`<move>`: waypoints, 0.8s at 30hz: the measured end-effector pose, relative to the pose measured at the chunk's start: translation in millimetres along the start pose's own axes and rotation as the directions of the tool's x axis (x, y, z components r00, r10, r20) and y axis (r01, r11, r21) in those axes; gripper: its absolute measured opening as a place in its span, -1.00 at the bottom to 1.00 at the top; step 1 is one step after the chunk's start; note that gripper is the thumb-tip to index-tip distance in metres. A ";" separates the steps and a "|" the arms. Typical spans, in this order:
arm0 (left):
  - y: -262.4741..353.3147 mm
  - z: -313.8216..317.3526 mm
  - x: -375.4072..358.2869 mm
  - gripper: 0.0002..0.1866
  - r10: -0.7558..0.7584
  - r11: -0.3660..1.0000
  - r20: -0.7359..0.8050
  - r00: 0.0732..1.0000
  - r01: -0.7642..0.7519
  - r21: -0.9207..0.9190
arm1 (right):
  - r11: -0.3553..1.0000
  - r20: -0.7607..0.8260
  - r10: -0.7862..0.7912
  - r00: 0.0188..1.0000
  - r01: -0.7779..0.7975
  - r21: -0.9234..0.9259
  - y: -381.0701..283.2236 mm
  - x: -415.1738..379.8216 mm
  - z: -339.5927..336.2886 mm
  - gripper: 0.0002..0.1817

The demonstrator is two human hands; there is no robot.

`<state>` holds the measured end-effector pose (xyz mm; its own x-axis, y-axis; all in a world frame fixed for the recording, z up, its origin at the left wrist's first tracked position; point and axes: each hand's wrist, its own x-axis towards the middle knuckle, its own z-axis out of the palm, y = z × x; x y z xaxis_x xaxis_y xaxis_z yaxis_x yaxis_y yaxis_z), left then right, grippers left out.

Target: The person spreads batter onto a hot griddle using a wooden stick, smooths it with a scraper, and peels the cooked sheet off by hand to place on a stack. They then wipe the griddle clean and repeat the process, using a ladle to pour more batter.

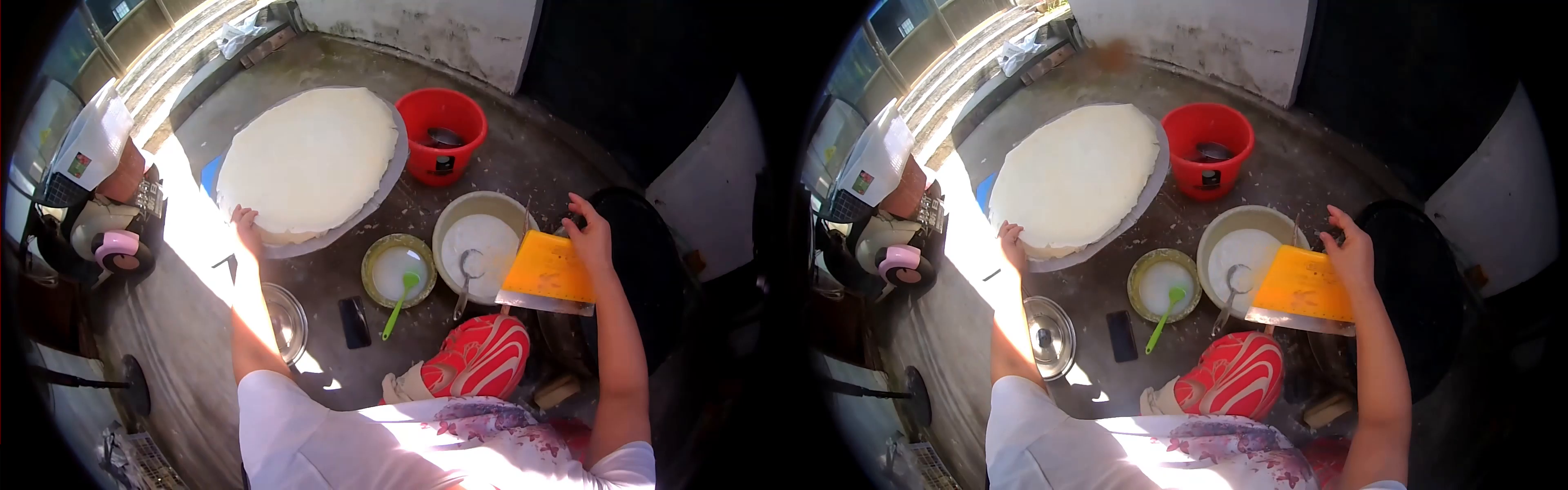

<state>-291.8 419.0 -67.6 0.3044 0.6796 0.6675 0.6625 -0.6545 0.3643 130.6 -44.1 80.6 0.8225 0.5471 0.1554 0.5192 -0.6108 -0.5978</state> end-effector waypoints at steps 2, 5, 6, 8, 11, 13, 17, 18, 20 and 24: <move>-33.3 -0.3 11.1 -0.75 0.054 0.991 -0.033 0.998 -0.050 0.122 | 0.997 -0.036 0.070 0.997 -0.069 0.036 29.0 -9.3 -11.9 -0.51; -36.3 -15.8 16.4 -0.79 -0.104 0.973 0.067 0.992 0.088 0.215 | 0.982 -0.088 0.180 0.980 -0.174 0.078 59.0 -25.6 -23.3 -0.57; -60.5 -12.9 15.6 -0.79 -0.102 0.968 0.240 0.966 0.040 0.249 | 0.981 -0.086 0.181 0.980 -0.175 0.079 78.8 -27.8 -24.1 -0.57; -84.3 13.6 5.1 -0.77 -0.106 0.960 0.407 0.907 -0.014 0.281 | 0.883 -0.091 0.398 0.913 -0.354 0.310 117.6 -29.7 -16.1 -0.64; -44.7 31.3 -8.0 -0.62 -0.065 0.965 -0.080 0.995 0.083 0.248 | 0.463 0.143 0.777 0.613 -0.712 0.528 71.4 -34.7 -28.1 -0.53; 110.2 -35.9 -6.7 -0.57 0.119 0.932 0.190 0.975 -0.176 0.318 | 0.415 0.125 0.843 0.524 -0.779 0.470 22.1 -36.0 -21.9 -0.47; 263.0 -28.3 -67.9 -0.25 0.190 0.278 0.749 0.635 0.697 -0.661 | 0.153 0.512 0.204 0.834 -0.544 0.825 24.5 -18.2 39.7 -0.64; 294.0 -28.0 -80.0 -0.18 0.291 0.120 0.762 0.578 0.768 -0.629 | 0.064 0.522 0.149 0.840 -0.535 0.842 -1.1 -16.4 54.0 -0.65; 344.4 -33.6 -91.2 -0.43 0.242 -0.173 0.747 0.620 0.785 -0.595 | -0.003 0.515 0.057 0.856 -0.515 0.857 -48.8 -20.2 82.1 -0.62; 334.0 0.5 -64.5 -0.91 -0.034 -0.415 0.789 0.613 0.710 -0.569 | 0.292 0.519 -0.044 0.854 -0.486 0.824 -80.6 -35.0 98.6 -0.52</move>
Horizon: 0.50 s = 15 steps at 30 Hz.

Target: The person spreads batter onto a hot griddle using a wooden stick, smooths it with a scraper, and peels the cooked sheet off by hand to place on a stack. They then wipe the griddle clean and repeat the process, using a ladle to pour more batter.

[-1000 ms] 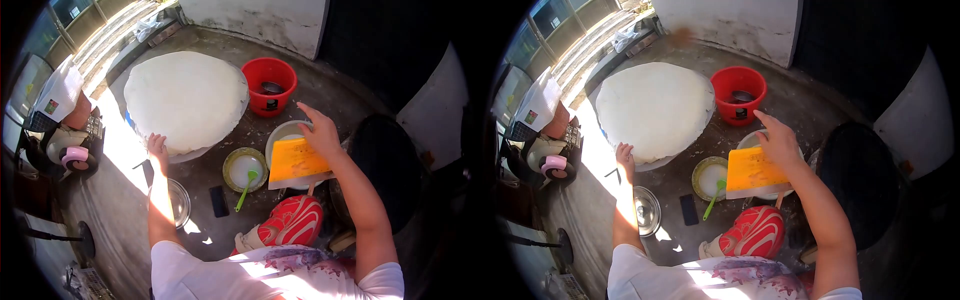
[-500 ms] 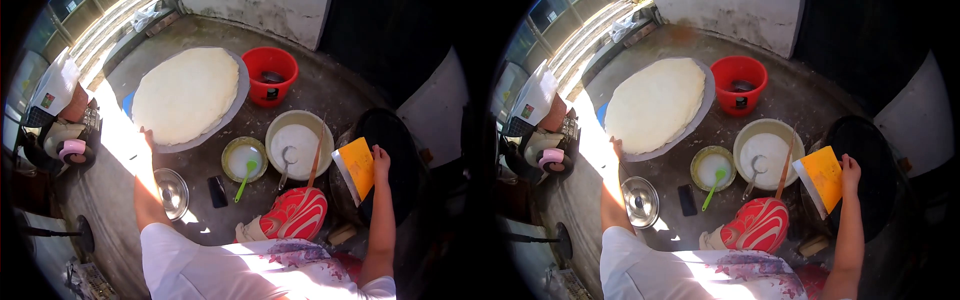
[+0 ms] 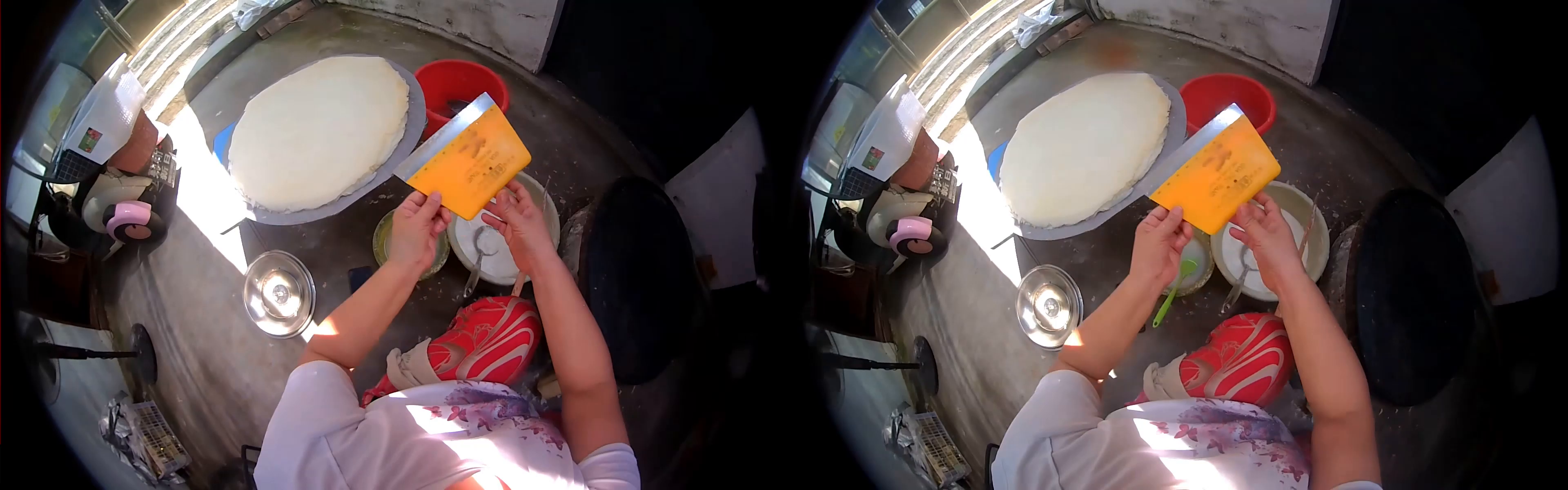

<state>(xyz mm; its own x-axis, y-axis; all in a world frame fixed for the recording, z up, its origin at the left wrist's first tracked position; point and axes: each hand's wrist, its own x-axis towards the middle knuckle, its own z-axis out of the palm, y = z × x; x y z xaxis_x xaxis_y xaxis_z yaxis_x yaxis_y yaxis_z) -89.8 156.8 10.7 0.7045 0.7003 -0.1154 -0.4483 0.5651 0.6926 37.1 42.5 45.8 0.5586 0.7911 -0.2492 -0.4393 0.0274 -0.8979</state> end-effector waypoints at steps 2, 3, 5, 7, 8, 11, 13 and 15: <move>24.5 -20.6 34.3 -0.92 0.052 0.999 -0.210 0.976 -0.047 0.025 | 0.992 -0.053 -0.028 0.998 0.021 -0.127 17.3 -3.9 -25.2 -0.52; 35.7 -38.4 51.4 -0.91 0.088 0.995 -0.245 0.966 -0.075 0.063 | 0.966 -0.085 -0.055 0.995 0.032 -0.257 33.0 -5.6 -44.1 -0.52; 54.1 -84.4 86.5 -0.89 0.109 0.992 -0.361 0.926 -0.123 -0.017 | 0.849 -0.167 0.016 0.986 -0.101 -0.519 82.4 -6.0 -112.8 -0.59; 71.1 -108.3 106.5 -0.88 0.059 0.990 -0.577 0.814 -0.123 -0.072 | 0.715 -0.392 0.036 0.919 -0.297 -0.632 124.7 -19.7 -166.8 -0.58; 75.1 -118.7 111.9 -0.85 0.055 0.990 -0.590 0.805 -0.121 -0.073 | 0.722 -0.407 0.038 0.913 -0.307 -0.621 143.8 -26.0 -184.9 -0.58; 78.1 -126.6 116.3 -0.81 -0.033 0.989 -0.629 0.776 -0.064 -0.131 | 0.422 -0.569 0.057 0.820 -0.537 -0.731 203.4 -34.4 -215.7 -0.32; 76.3 -124.8 109.3 -0.78 -0.056 0.964 -0.585 0.809 -0.109 -0.242 | 0.599 -0.713 0.218 0.667 -0.668 -0.442 237.5 -37.6 -225.5 0.01; 76.1 -126.9 97.3 -0.75 -0.016 0.968 -0.484 0.875 -0.108 -0.227 | 0.697 -0.582 0.549 0.600 -0.713 -0.077 214.5 -47.5 -202.8 0.23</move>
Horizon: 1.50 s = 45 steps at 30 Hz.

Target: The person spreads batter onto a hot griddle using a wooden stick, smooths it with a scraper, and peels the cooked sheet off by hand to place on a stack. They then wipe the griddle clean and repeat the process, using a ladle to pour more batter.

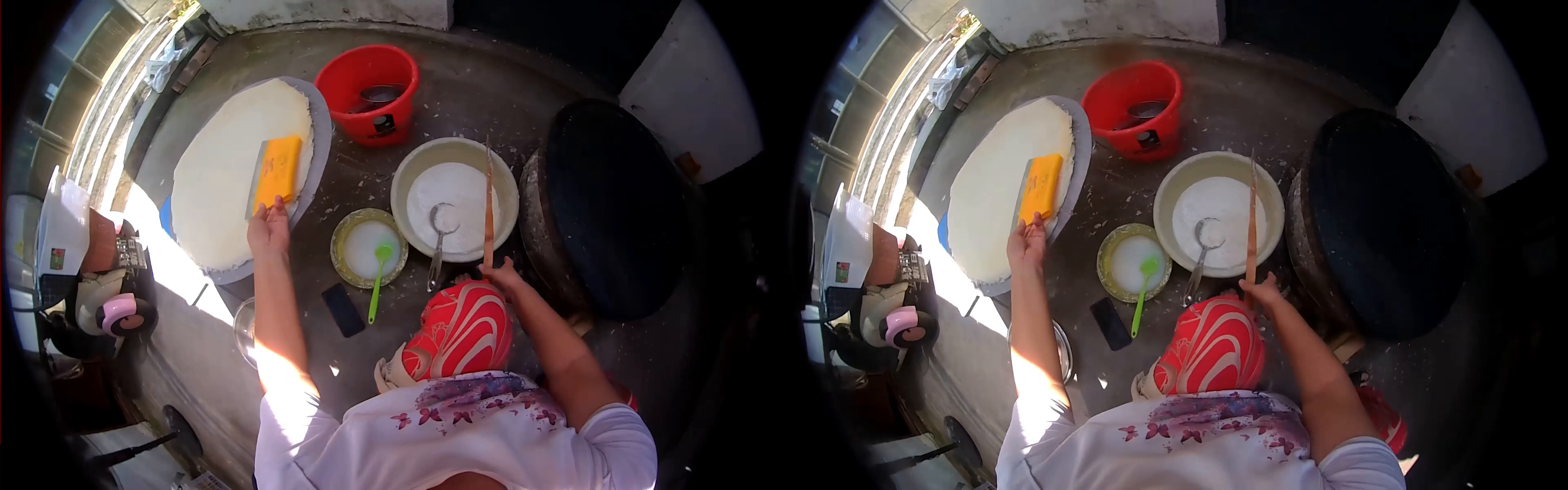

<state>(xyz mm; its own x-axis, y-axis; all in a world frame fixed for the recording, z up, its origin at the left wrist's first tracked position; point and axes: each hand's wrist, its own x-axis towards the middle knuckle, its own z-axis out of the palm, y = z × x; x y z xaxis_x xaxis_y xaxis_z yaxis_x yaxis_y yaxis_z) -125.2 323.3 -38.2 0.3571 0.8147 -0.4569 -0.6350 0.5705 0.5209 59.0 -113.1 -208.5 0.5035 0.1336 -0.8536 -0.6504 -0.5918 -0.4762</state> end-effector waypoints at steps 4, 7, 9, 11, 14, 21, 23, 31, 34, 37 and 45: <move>-17.3 8.2 -75.8 -0.63 0.167 0.906 0.037 0.985 -0.168 0.390 | 0.965 0.042 -0.118 0.992 0.104 0.242 6.4 -16.5 14.0 0.00; -36.0 1.3 -116.9 -0.64 0.110 0.824 0.084 0.990 -0.138 0.550 | 0.915 0.122 -0.254 0.959 0.198 0.352 4.6 -11.0 2.4 -0.35; -50.3 -7.8 -133.0 -0.63 0.062 0.791 0.110 0.992 -0.116 0.601 | 0.688 -0.171 -0.707 0.686 0.611 -0.392 -14.2 -37.9 -20.5 -0.60; -61.6 -21.3 -141.2 -0.65 0.023 0.717 0.093 0.995 -0.081 0.692 | 0.569 -0.202 -0.804 0.560 0.624 -0.535 -52.9 -94.7 -61.7 -0.57; -76.7 -31.1 -152.4 -0.67 -0.022 0.687 0.049 0.999 -0.020 0.727 | 0.445 -0.273 -0.851 0.448 0.341 -0.828 -82.5 -104.6 -147.9 -0.37; -111.1 -13.1 -191.7 -0.68 -0.137 0.615 0.196 0.971 -0.071 0.785 | 0.771 -0.664 -0.596 0.451 0.090 -0.631 -85.1 -105.0 -260.1 -0.43; -123.2 2.9 -204.6 -0.67 -0.170 0.605 0.296 0.940 -0.138 0.784 | 0.350 -0.112 -0.873 0.474 0.450 -0.822 -72.0 -120.3 -209.9 -0.45; -189.0 96.4 -306.2 -0.44 -0.637 0.720 0.559 0.531 0.150 0.677 | 0.548 0.291 -0.826 0.483 0.563 0.619 -30.9 -237.1 -63.9 -0.73; -201.8 93.0 -307.8 -0.58 -0.743 0.630 0.508 0.436 0.197 0.751 | 0.582 0.267 -0.791 0.550 0.544 0.604 7.9 -229.6 -69.8 -0.51; -213.9 90.5 -296.4 -0.69 -0.721 0.643 0.510 0.469 0.178 0.745 | 0.799 -0.091 -0.595 0.799 0.600 0.047 86.0 -133.3 -78.8 -0.54; -228.7 89.7 -284.4 -0.72 -0.751 0.578 0.396 0.528 0.238 0.781 | 0.691 -0.126 -0.193 0.973 0.044 -0.721 158.9 -47.8 -77.3 -0.63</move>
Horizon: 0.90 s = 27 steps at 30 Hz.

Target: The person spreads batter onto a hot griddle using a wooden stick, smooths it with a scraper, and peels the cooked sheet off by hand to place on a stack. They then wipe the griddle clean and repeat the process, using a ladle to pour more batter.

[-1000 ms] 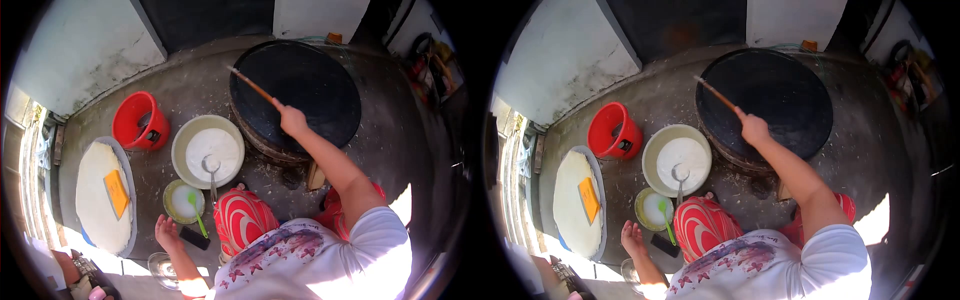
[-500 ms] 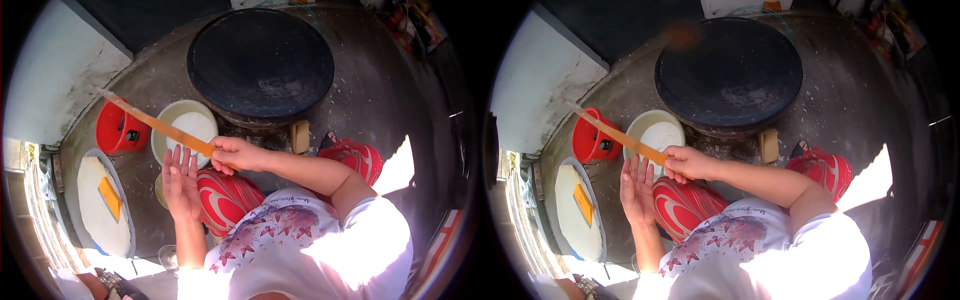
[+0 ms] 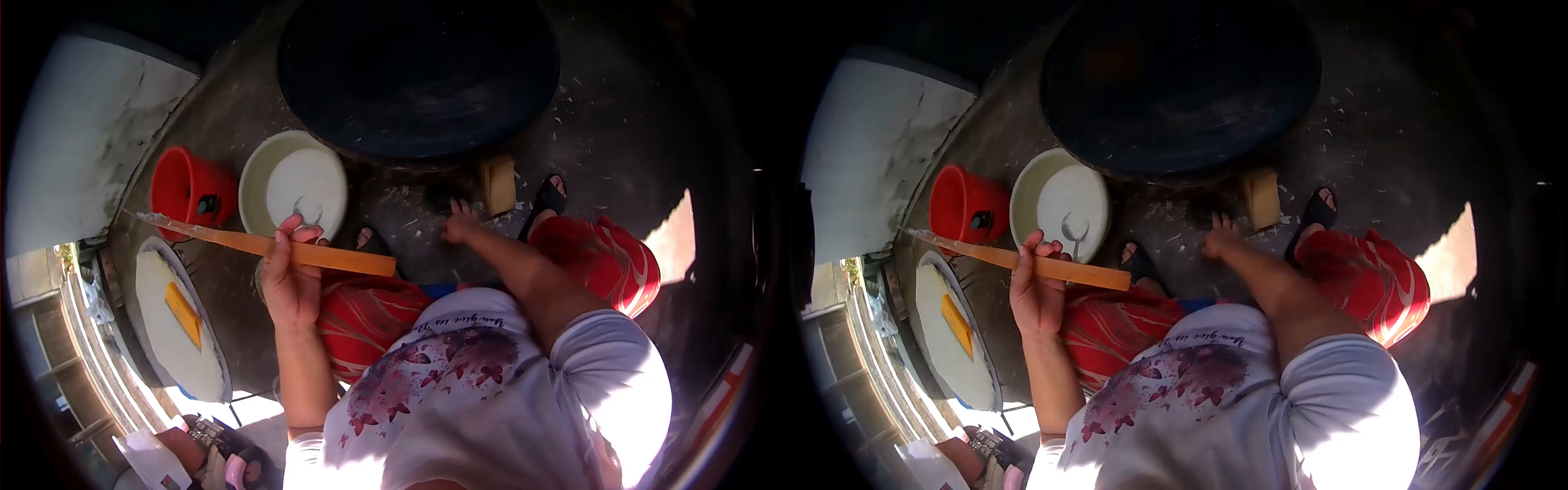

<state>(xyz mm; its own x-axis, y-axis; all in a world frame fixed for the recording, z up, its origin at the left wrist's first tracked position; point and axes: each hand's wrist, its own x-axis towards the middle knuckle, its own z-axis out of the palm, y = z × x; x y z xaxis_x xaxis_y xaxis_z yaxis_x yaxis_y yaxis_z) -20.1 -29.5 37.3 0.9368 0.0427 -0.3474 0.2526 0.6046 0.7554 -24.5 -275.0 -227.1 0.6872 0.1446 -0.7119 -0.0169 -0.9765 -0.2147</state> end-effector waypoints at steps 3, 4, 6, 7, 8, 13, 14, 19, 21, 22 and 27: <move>-0.4 2.2 4.5 -0.72 -0.027 0.999 -0.025 0.999 0.026 -0.040 | 0.992 -0.130 0.117 0.985 -0.111 0.052 5.8 22.1 20.2 -0.61; -0.7 3.9 7.6 -0.72 -0.019 0.999 -0.010 1.000 0.019 -0.045 | 0.987 -0.319 0.147 0.936 -0.116 0.112 10.2 24.8 17.8 -0.61; -2.7 2.9 6.1 -0.72 -0.010 1.000 -0.037 0.999 0.009 -0.030 | 0.991 -0.218 0.090 0.972 -0.065 0.120 19.2 17.3 -0.2 -0.64; -3.9 3.5 7.2 -0.72 -0.006 0.999 -0.015 1.000 0.006 -0.040 | 0.991 -0.108 0.022 0.994 -0.007 0.134 21.8 8.4 -16.8 -0.67; -4.8 4.0 7.1 -0.71 -0.011 0.999 -0.027 1.000 0.010 -0.045 | 0.987 -0.171 -0.058 0.984 0.082 0.136 20.2 -6.7 -22.1 -0.73; -9.7 11.0 12.2 -0.67 -0.045 0.998 0.014 0.999 0.046 -0.048 | 0.783 -0.591 -0.373 0.716 0.584 0.214 7.1 -107.0 -86.8 -0.71; -11.0 13.6 12.9 -0.66 -0.053 0.997 0.010 0.999 0.053 -0.052 | 0.791 -0.593 -0.364 0.718 0.575 0.210 9.5 -125.1 -107.9 -0.71; -16.5 21.2 18.0 -0.67 -0.095 0.990 0.027 0.995 0.097 -0.106 | 0.859 -0.907 -0.218 0.360 0.512 -0.003 54.5 -118.6 -183.4 -0.60; -18.0 22.6 22.4 -0.67 -0.123 0.985 0.025 0.992 0.125 -0.121 | 0.853 -0.860 -0.351 0.371 0.506 -0.130 76.8 -93.9 -197.1 -0.59; -18.6 22.6 24.9 -0.66 -0.112 0.987 0.011 0.994 0.112 -0.112 | 0.825 -0.792 -0.471 0.388 0.512 -0.240 88.7 -78.6 -203.9 -0.59; -15.8 20.3 37.4 -0.66 -0.075 0.986 -0.062 0.995 0.065 -0.150 | 0.974 -0.950 -0.130 0.285 0.214 -0.069 197.4 31.2 -290.1 -0.67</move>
<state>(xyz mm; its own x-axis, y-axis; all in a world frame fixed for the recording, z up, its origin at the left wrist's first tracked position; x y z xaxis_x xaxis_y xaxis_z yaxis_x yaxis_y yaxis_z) 15.9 -53.6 23.7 0.8983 0.0464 -0.4370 0.2737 0.7188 0.6391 204.4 -509.6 -97.7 0.8879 0.0168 0.4597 0.1807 -0.9317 -0.3150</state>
